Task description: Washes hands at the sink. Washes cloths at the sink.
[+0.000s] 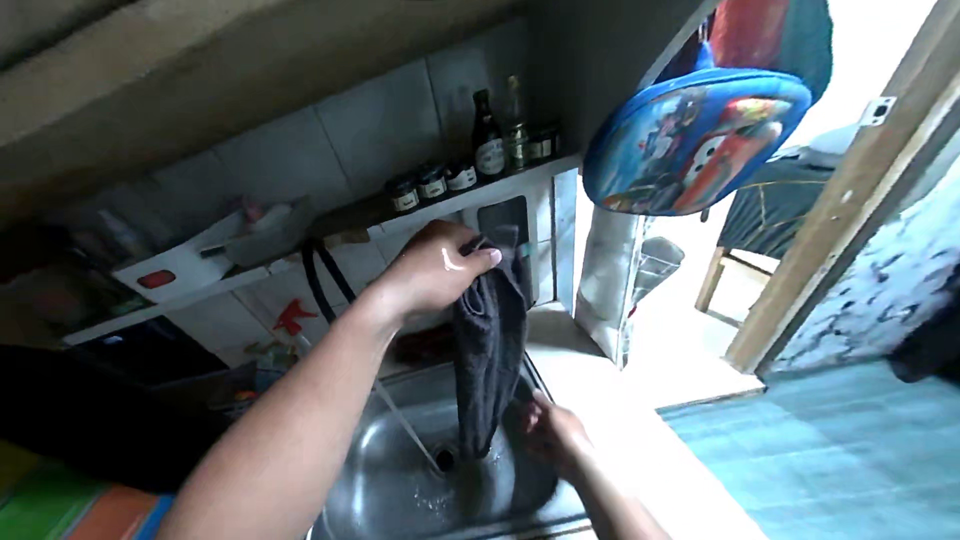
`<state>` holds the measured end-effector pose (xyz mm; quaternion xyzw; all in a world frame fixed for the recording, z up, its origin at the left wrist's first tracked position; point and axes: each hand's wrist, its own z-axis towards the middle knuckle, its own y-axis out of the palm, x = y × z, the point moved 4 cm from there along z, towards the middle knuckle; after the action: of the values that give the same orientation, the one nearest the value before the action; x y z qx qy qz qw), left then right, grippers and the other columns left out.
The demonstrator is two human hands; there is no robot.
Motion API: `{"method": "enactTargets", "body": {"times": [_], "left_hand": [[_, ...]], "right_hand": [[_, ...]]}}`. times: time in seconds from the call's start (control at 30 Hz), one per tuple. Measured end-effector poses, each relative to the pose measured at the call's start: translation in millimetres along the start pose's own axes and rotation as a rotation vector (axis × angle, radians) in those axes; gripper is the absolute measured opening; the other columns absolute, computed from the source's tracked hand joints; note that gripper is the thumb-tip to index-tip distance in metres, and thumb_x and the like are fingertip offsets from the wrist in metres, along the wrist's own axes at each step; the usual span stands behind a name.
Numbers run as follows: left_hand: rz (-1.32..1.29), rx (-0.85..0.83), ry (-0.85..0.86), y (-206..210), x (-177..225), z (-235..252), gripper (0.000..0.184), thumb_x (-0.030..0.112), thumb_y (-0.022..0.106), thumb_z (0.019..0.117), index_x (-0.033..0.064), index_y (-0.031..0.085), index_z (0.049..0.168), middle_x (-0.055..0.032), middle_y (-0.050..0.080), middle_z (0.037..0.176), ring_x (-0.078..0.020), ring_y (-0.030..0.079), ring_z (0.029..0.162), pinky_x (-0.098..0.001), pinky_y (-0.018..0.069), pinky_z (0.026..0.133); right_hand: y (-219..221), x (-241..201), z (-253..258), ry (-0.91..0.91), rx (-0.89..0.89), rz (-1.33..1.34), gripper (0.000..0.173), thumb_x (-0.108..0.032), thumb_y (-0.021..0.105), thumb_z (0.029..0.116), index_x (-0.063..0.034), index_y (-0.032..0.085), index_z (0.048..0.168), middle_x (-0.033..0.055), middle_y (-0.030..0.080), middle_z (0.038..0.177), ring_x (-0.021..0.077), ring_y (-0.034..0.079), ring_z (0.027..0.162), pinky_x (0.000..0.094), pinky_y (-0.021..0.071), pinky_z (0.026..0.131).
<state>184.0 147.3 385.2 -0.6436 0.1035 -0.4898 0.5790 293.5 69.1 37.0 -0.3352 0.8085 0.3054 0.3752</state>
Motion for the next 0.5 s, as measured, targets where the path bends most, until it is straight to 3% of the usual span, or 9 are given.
{"method": "enactTargets", "body": {"times": [0.03,0.1,0.13,0.3,0.37,0.4,0.43,0.47,0.5], "left_hand": [[-0.065,-0.015,-0.02,1,7,-3,0.027,0.028,0.059,0.1055,0.0053,0.069,0.114,-0.0086,0.069,0.098,-0.0135,0.065,0.08,-0.0335,0.0556,0.071],[-0.234,-0.046,-0.059,8,20,-9,0.025,0.027,0.057,0.1069,0.0071,0.065,0.119,-0.0087,0.067,0.086,-0.0099,0.055,0.054,-0.0238,0.0439,0.044],[-0.333,-0.061,-0.069,12,25,-11,0.023,0.026,0.056,0.1072,0.0072,0.063,0.118,-0.0093,0.066,0.081,-0.0099,0.052,0.047,-0.0224,0.0403,0.038],[-0.775,0.021,-0.233,21,-1,-30,0.023,0.031,0.053,0.1077,0.0141,0.063,0.119,-0.005,0.063,0.072,-0.0066,0.049,0.043,-0.0196,0.0393,0.035],[-0.88,0.108,-0.406,37,-49,-46,0.026,0.041,0.055,0.1054,0.0186,0.062,0.116,-0.0023,0.059,0.068,-0.0066,0.049,0.044,-0.0201,0.0396,0.036],[-0.846,0.147,-0.506,54,-83,-56,0.032,0.05,0.056,0.1025,0.0212,0.062,0.114,-0.0017,0.06,0.07,-0.0078,0.054,0.048,-0.0222,0.0437,0.039],[-0.79,0.138,-0.582,75,-118,-65,0.041,0.055,0.056,0.1014,0.0192,0.062,0.122,-0.0058,0.068,0.086,-0.0143,0.066,0.066,-0.0306,0.0553,0.053],[-0.743,0.095,-0.635,100,-151,-75,0.053,0.055,0.054,0.1022,0.0149,0.058,0.136,-0.0117,0.071,0.112,-0.023,0.071,0.096,-0.0434,0.0618,0.077],[-0.707,0.039,-0.671,127,-178,-86,0.063,0.057,0.052,0.1029,0.0105,0.051,0.146,-0.0154,0.063,0.135,-0.0281,0.064,0.12,-0.0518,0.0558,0.098]], "right_hand": [[6,21,4,0.067,0.012,0.048,0.061,-0.056,0.032,0.1087,-0.0033,0.062,0.108,0.0095,0.063,0.086,0.0227,0.063,0.076,0.0437,0.0548,0.068],[18,44,3,0.159,-0.051,0.232,0.082,-0.069,0.025,0.1034,-0.003,0.052,0.143,0.0202,0.062,0.129,0.0329,0.062,0.113,0.0528,0.0508,0.093],[25,47,2,0.155,-0.104,0.352,0.087,-0.075,0.022,0.1004,-0.0069,0.045,0.15,0.0198,0.058,0.14,0.0336,0.059,0.124,0.0545,0.0501,0.099],[53,28,-3,0.025,-0.459,0.966,0.089,-0.082,0.02,0.0944,-0.014,0.054,0.14,0.0196,0.065,0.128,0.0358,0.064,0.116,0.0644,0.0535,0.093],[52,21,-28,0.052,-0.523,1.057,0.065,-0.057,0.019,0.1055,-0.0096,0.056,0.129,0.0178,0.067,0.116,0.0311,0.066,0.107,0.0566,0.0577,0.088],[50,20,-41,0.046,-0.573,1.075,0.055,-0.04,0.017,0.1069,-0.0056,0.055,0.125,0.017,0.067,0.113,0.0281,0.067,0.104,0.0506,0.0588,0.089],[50,13,-57,0.066,-0.538,1.044,0.046,-0.029,0.02,0.1071,-0.0053,0.059,0.118,0.0126,0.069,0.104,0.0223,0.068,0.098,0.0423,0.0599,0.088],[53,0,-77,0.131,-0.356,0.972,0.038,-0.024,0.026,0.1073,-0.0083,0.061,0.103,0.0069,0.069,0.088,0.0161,0.068,0.082,0.0344,0.06,0.077],[53,-3,-87,0.152,-0.272,0.936,0.033,-0.025,0.036,0.1044,-0.0103,0.062,0.092,0.0044,0.068,0.079,0.014,0.067,0.073,0.0319,0.0593,0.072]]}}
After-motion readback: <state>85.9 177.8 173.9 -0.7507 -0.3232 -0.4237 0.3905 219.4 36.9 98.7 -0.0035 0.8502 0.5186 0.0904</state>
